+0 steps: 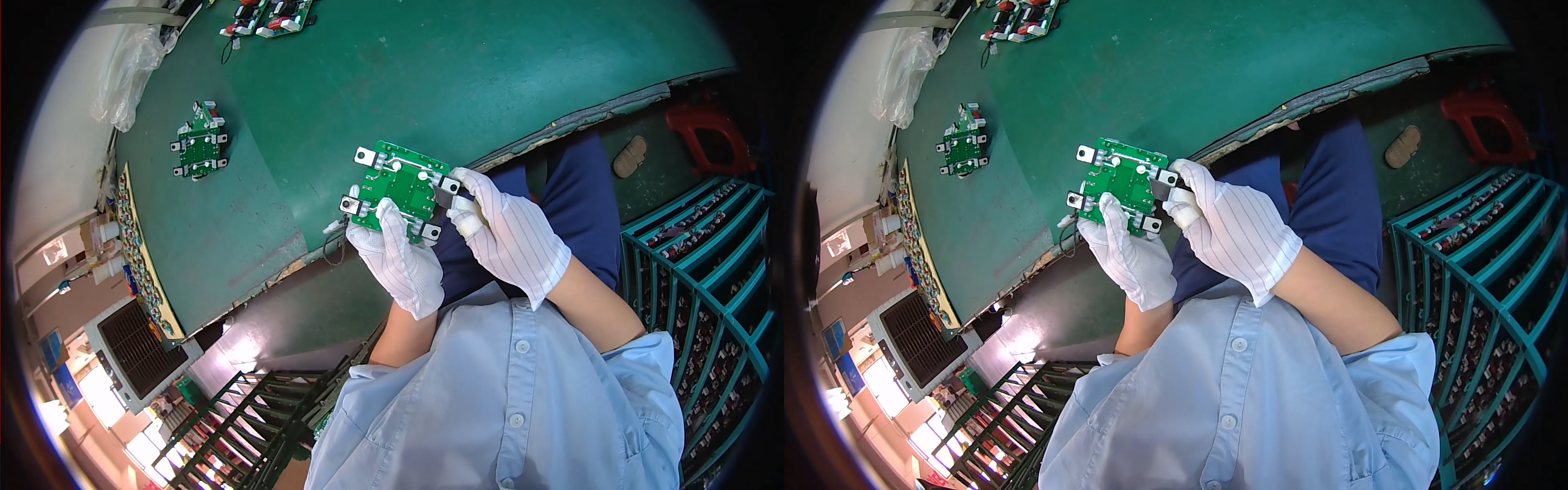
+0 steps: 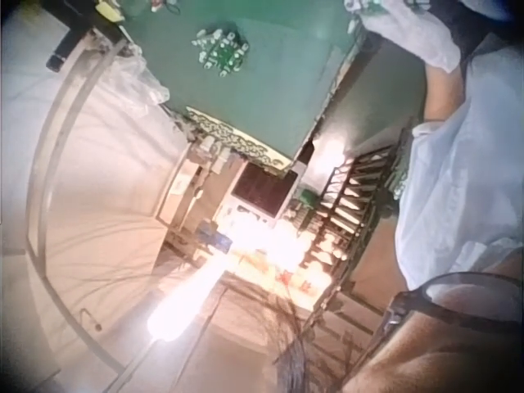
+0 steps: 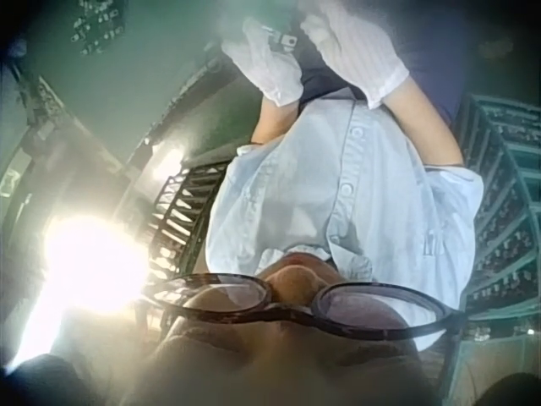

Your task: The person assembles electronic circuit board modules by hand, then places them into batch trays.

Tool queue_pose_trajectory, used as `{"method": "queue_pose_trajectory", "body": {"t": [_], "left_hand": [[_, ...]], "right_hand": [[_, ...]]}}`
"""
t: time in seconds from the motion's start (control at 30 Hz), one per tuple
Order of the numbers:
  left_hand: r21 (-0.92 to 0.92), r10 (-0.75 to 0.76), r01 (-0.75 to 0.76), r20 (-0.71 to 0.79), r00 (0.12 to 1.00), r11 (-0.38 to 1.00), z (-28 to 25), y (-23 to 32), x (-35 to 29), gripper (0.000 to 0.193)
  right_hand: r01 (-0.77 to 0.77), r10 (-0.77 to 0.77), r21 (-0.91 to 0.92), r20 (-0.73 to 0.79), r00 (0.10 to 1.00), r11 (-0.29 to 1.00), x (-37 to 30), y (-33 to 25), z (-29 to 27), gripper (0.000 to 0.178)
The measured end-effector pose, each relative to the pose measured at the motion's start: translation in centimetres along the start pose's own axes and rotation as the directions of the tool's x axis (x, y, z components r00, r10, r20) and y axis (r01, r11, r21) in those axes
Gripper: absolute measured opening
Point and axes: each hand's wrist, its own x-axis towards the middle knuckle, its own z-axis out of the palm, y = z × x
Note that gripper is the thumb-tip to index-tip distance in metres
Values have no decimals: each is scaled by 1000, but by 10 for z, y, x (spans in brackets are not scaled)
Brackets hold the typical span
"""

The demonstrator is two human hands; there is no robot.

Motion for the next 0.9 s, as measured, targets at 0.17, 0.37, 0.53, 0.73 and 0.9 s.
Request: {"method": "queue_pose_trajectory", "body": {"t": [0.17,0.37,0.53,0.73,0.9], "left_hand": [[501,621,-703,356,698,504,-17,-20,11,30],[48,190,-191,34,981,980,-3,-8,2,26],[-63,112,-110,34,993,992,4,0,4,25],[-72,82,-80,22,996,994,4,3,2,28],[-127,39,-32,54,998,991,3,5,1,29]], "right_hand": [[94,-93,13,-80,992,995,6,4,3,34],[61,-60,11,-60,996,998,3,2,1,30],[-43,49,-65,93,994,997,1,-2,-4,26],[106,-95,87,-115,989,991,6,5,3,25],[87,-83,32,-105,991,996,5,8,4,23]]}}
